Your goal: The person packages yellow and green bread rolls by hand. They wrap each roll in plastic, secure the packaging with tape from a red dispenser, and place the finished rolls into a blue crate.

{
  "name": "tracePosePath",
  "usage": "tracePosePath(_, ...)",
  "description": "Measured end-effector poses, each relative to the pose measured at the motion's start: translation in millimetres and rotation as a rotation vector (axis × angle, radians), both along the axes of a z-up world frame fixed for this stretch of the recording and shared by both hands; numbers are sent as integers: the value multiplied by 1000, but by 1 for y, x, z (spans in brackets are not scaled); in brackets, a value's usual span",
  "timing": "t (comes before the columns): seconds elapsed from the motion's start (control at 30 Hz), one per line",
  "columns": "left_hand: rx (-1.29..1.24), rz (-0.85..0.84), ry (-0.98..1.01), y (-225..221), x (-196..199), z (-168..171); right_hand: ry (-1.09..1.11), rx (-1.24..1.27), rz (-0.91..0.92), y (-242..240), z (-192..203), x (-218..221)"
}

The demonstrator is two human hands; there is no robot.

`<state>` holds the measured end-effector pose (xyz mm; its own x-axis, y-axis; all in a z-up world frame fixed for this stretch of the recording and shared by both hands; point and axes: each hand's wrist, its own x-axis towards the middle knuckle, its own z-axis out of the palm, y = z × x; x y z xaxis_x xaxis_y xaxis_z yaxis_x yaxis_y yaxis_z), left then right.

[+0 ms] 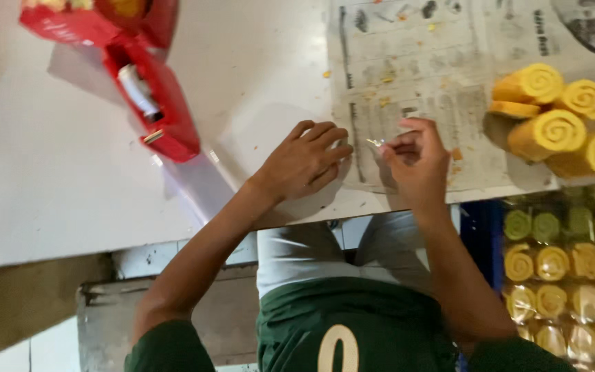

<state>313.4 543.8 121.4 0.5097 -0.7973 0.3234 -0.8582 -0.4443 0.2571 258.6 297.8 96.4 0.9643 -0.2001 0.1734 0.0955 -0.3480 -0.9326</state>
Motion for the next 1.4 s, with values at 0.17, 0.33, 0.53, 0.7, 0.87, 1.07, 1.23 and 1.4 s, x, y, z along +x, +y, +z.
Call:
tracePosePath(0.17, 22, -10, 89, -19, 3, 10, -145, -325, -155, -15, 18, -9)
tracePosePath(0.33, 38, 29, 124, -15, 9, -7, -345, -662, -169, -84, 49, 2)
tracePosePath(0.53, -120, 67, 167, -11, 17, -8, -26, -1218, -170, -144, 75, 21)
tracePosePath(0.7, -215, 170, 198, -4, 20, 0, -84, -1311, -73, -158, 57, 28)
tracePosePath(0.87, -229, 216, 248, -1, 18, 8, -77, -888, 21, -119, 78, 13)
tracePosePath(1.07, -212, 181, 348, 2, 15, 15, 203, -179, 266, -29, 76, 12)
tracePosePath(1.23, -158, 191, 346, 4, 14, 15, 348, -328, 246, -10, 43, 11)
tracePosePath(1.4, -152, 133, 297, 5, 16, 5, -29, -608, 80, -22, 40, -5)
